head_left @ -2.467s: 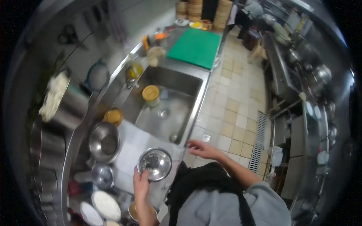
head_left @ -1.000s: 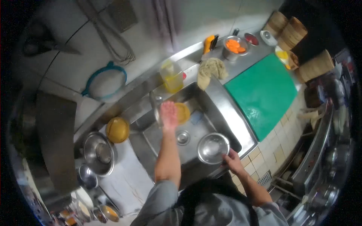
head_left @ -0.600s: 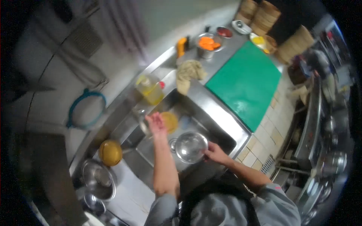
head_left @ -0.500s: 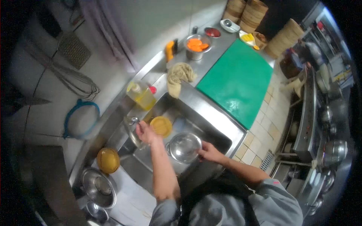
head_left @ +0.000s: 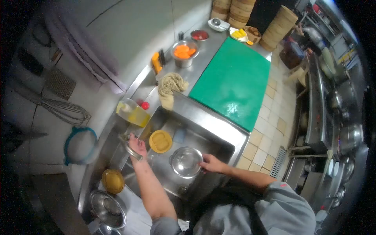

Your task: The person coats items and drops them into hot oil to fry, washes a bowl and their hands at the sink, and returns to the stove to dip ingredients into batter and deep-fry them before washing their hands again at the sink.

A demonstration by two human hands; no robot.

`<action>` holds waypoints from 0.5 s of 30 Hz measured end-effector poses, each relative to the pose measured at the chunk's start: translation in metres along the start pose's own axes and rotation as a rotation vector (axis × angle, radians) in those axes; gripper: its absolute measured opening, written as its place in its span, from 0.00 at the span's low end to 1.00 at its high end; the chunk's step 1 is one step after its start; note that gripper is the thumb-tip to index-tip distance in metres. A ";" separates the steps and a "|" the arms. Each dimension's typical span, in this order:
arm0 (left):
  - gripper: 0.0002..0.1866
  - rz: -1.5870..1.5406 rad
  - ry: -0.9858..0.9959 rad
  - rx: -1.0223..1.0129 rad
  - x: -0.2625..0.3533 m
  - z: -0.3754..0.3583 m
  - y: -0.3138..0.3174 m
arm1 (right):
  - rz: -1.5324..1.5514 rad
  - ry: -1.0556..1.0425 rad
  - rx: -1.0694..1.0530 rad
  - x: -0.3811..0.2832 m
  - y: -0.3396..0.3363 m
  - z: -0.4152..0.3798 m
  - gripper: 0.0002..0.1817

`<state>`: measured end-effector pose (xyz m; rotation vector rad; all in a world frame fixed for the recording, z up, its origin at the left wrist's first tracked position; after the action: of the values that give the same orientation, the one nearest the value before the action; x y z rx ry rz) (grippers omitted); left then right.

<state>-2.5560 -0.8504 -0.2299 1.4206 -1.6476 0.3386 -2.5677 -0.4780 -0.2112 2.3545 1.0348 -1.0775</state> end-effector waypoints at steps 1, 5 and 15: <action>0.30 -0.001 0.002 0.007 0.000 -0.004 0.000 | -0.006 -0.104 0.029 -0.011 0.000 -0.002 0.22; 0.41 0.393 0.103 0.132 0.000 -0.112 -0.006 | 0.043 0.115 -0.052 -0.012 0.003 0.001 0.20; 0.22 -0.020 -0.079 0.074 -0.080 -0.180 -0.122 | -0.078 -0.004 -0.327 -0.053 0.085 0.063 0.26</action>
<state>-2.3727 -0.7084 -0.2327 1.5216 -1.6986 0.3395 -2.5601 -0.5961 -0.2112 2.0658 1.2081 -0.8633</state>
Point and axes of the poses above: each hand's wrist, its own z-axis towards the middle knuckle, its own y-axis out of the palm, x = y × z, the point moved 8 cm from there along z, towards the middle knuckle, and after that the axes turned 7 degrees about y, right-handed, at the moved point
